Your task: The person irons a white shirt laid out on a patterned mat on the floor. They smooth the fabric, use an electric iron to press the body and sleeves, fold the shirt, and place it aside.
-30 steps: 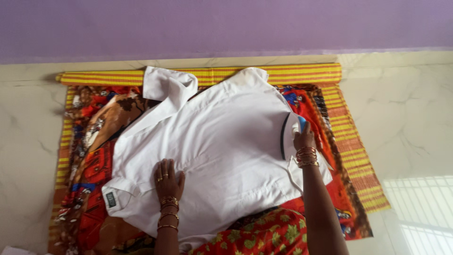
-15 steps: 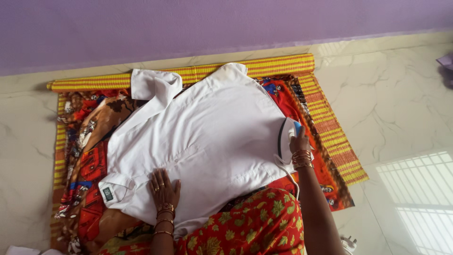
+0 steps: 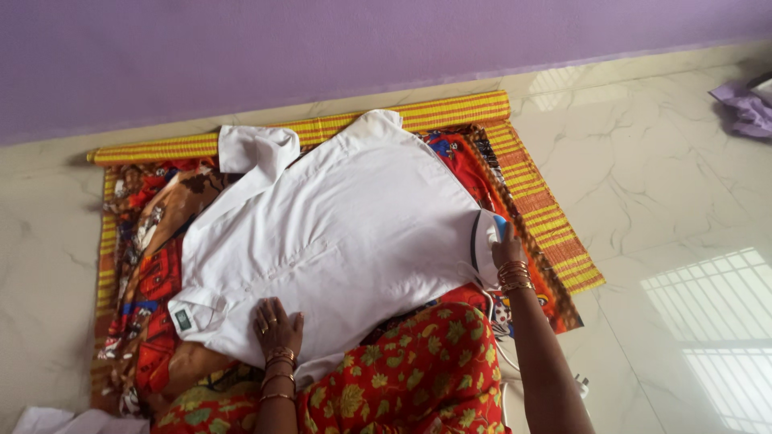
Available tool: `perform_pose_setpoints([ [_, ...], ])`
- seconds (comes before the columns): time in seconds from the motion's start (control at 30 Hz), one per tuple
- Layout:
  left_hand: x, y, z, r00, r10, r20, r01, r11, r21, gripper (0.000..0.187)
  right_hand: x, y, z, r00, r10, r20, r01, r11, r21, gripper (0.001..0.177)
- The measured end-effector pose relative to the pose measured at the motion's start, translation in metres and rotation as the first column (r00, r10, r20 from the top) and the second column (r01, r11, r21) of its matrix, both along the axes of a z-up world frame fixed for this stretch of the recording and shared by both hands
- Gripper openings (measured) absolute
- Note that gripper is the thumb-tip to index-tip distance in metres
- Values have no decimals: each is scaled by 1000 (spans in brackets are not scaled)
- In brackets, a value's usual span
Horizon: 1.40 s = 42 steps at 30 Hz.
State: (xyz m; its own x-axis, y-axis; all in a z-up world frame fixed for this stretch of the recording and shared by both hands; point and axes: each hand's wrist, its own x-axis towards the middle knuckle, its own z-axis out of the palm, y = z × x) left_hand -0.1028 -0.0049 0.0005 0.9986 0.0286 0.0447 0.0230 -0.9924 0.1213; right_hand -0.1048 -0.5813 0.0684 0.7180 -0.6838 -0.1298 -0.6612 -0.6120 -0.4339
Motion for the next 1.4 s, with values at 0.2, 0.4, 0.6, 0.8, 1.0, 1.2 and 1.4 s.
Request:
perform_pose_setpoints([
  [0.2, -16, -3, 2, 985, -59, -164, 75, 993, 92, 87, -12, -12, 15, 976, 208, -63, -211, 976, -55, 75],
  [0.4, -34, -18, 12, 927, -354, -123, 332, 928, -172, 74, -21, -3, 19, 917, 381, -121, -399, 875, -275, 52],
  [0.6, -69, -34, 12, 863, -421, -280, 419, 905, -72, 29, -21, 25, 19, 867, 455, -204, -498, 783, -371, 42],
  [0.8, -95, -21, 5, 905, -251, -344, 323, 931, 171, 26, -24, 36, 17, 819, 529, -222, -567, 688, -453, 39],
  [1.0, -113, -7, 3, 875, -181, -449, 212, 977, 19, 29, -39, 39, 19, 807, 564, -174, -562, 646, -517, 30],
  [1.2, -100, -26, 8, 799, -148, -582, 254, 962, 104, 34, -50, 53, 38, 806, 565, -177, -555, 619, -555, 27],
  [1.4, -109, -29, -1, 866, -268, -422, 350, 928, 128, 25, -43, 51, 53, 687, 714, -134, -695, 593, -406, 42],
])
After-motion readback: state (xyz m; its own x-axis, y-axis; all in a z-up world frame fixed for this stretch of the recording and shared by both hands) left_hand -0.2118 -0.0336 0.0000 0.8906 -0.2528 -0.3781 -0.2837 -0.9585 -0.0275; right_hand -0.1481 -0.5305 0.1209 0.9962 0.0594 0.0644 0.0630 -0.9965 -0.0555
